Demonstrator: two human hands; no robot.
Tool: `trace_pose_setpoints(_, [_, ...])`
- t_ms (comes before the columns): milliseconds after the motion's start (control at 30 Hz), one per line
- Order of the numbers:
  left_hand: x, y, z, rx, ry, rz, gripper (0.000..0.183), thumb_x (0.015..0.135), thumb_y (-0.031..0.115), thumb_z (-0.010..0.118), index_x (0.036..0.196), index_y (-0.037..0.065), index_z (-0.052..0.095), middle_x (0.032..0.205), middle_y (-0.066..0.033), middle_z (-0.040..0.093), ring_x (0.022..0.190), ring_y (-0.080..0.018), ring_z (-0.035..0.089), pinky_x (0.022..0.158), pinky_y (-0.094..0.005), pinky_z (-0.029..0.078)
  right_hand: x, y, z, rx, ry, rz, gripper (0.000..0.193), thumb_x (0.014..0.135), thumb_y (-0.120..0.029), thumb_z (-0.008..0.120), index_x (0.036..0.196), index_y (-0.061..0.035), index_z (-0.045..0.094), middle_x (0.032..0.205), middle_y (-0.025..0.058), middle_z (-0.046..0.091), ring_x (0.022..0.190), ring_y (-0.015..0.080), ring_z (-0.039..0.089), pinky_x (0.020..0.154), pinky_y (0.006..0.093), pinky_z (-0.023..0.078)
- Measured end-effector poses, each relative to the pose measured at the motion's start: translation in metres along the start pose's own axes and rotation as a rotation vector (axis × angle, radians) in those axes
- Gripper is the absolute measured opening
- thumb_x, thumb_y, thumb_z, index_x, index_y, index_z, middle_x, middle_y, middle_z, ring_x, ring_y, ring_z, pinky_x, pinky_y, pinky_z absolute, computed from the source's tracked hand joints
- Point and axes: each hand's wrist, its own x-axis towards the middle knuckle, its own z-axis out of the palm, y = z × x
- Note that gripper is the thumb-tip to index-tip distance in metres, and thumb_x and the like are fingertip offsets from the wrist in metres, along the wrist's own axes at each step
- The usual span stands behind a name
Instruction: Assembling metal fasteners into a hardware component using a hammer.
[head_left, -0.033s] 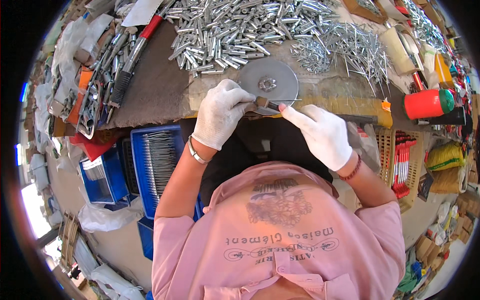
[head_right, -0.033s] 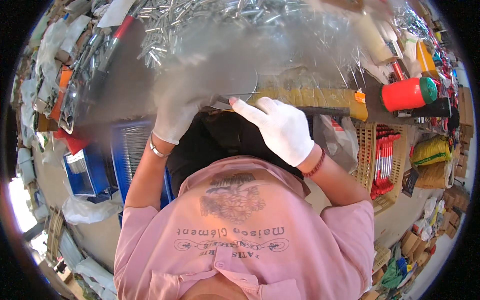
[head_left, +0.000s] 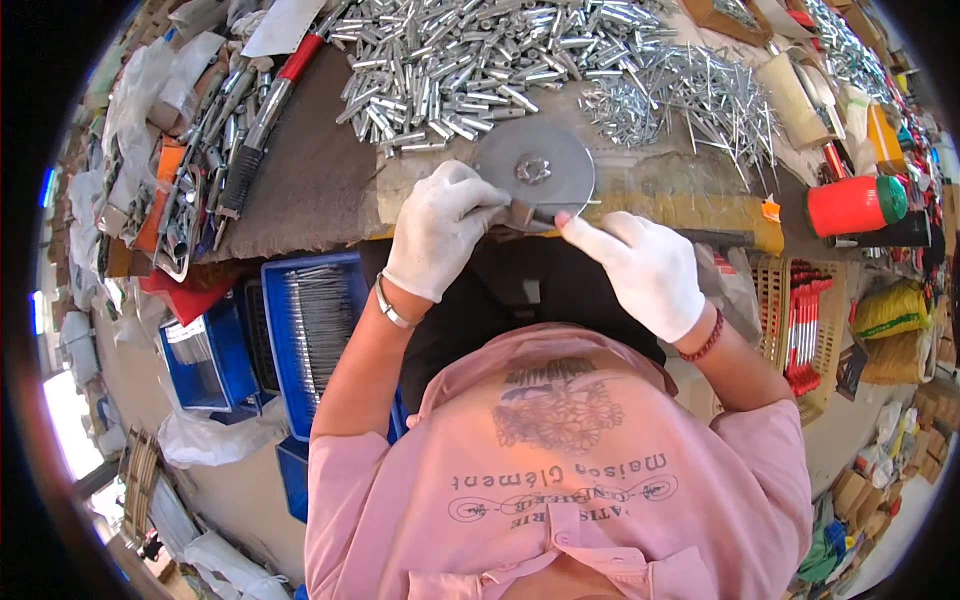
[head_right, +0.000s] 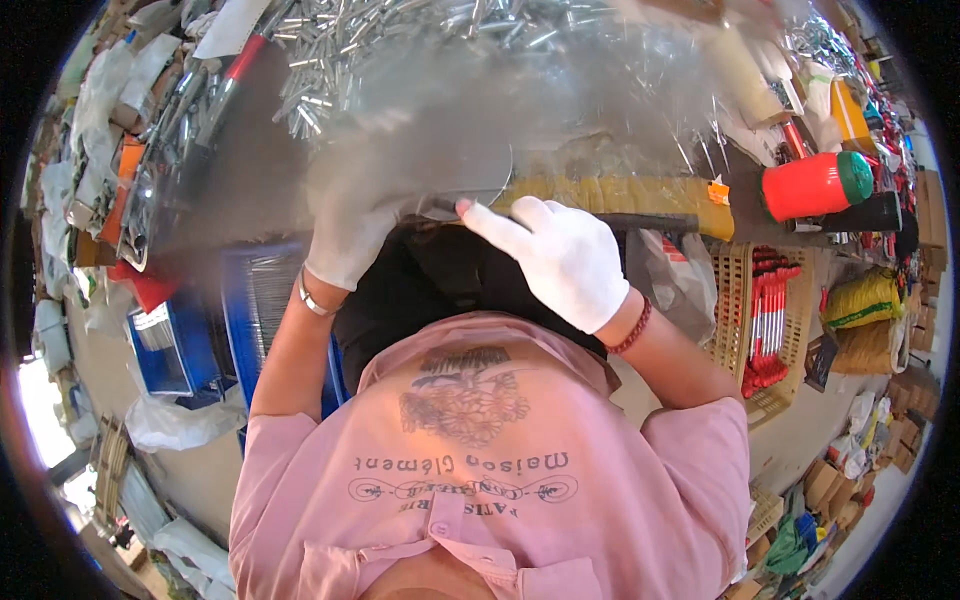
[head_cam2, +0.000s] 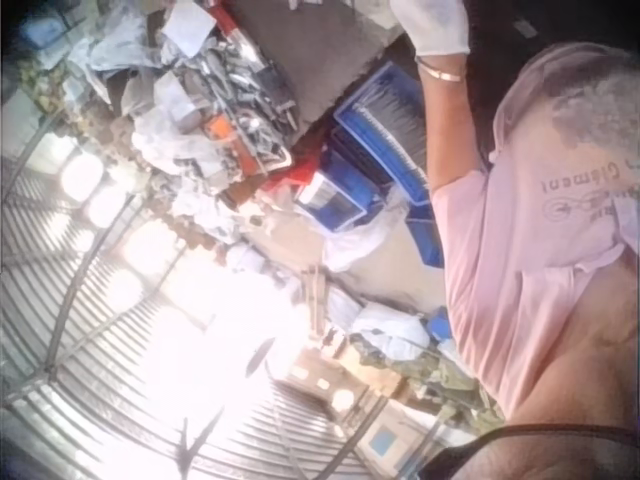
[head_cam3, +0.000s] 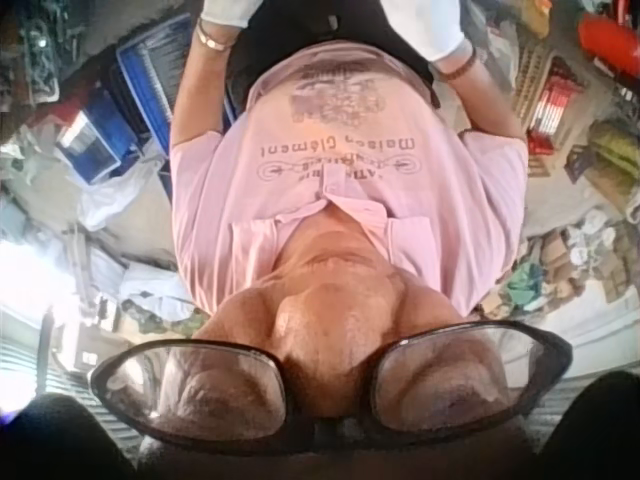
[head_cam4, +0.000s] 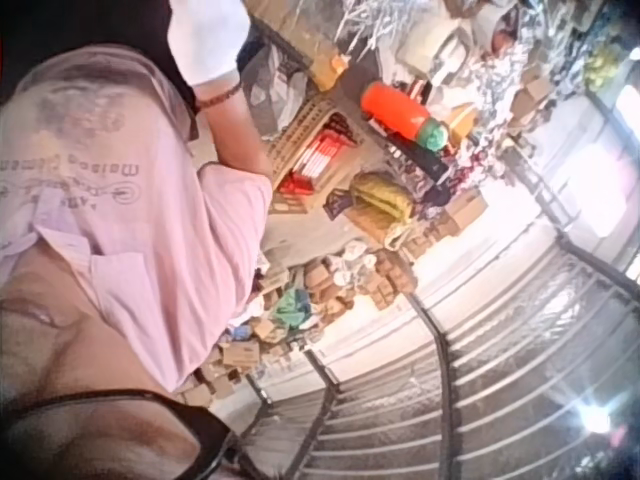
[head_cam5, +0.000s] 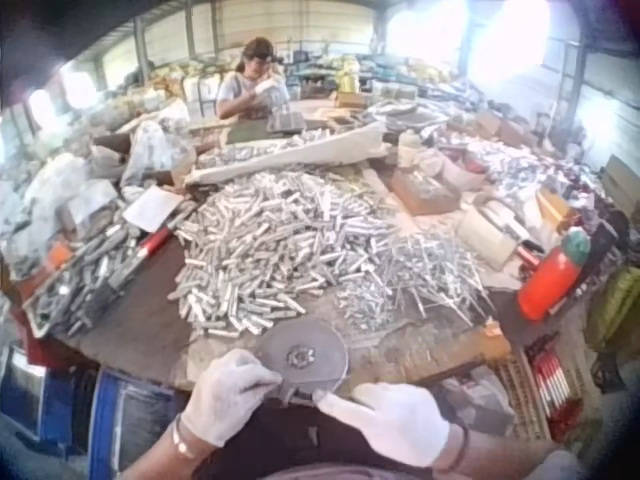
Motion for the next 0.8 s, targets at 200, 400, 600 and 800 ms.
trace_pose_setpoints(200, [-0.002,-0.003,0.0,-0.018,-0.011,-0.008,0.016,0.078,0.004,0.087,0.092,0.008,0.081,0.09,-0.0107,0.068,0.086,-0.0324,0.07,0.077,-0.0417,0.055,0.021,0.011,0.0,0.334,0.057,0.253,0.049,0.092,-0.002,0.076,0.14,-0.0136,0.071,0.102,0.0162,0.068,0.092,0.0343,0.071,0.08,0.0423,0.058])
trace_pose_setpoints(400, [-0.006,-0.002,0.004,-0.114,0.005,-0.057,0.015,0.078,0.006,0.088,0.091,0.008,0.081,0.091,-0.0102,0.069,0.087,-0.0313,0.069,0.077,-0.0412,0.055,0.03,0.01,0.003,-0.084,0.026,0.118,0.03,0.084,-0.015,0.084,0.113,-0.0133,0.075,0.109,0.0073,0.062,0.102,0.0307,0.066,0.084,0.0422,0.056])
trace_pose_setpoints(600, [-0.015,0.007,0.009,-0.013,0.102,-0.06,0.022,0.08,0.007,0.087,0.101,0.007,0.082,0.096,-0.0108,0.071,0.09,-0.0319,0.07,0.08,-0.0409,0.056,0.011,-0.013,0.021,0.298,-0.201,0.366,0.017,0.092,-0.017,0.077,0.106,-0.0092,0.071,0.089,0.0118,0.073,0.082,0.0318,0.074,0.072,0.0414,0.058])
trace_pose_setpoints(800, [-0.047,0.045,0.028,-0.339,0.134,-0.576,0.049,0.099,-0.001,0.071,0.147,0.002,0.062,0.094,-0.0101,0.078,0.074,-0.0142,0.069,0.07,-0.0278,0.056,0.012,-0.03,0.021,0.959,-0.435,0.743,0.023,0.095,-0.013,0.071,0.115,-0.0011,0.07,0.079,0.0117,0.069,0.071,0.0178,0.066,0.071,0.0323,0.054])
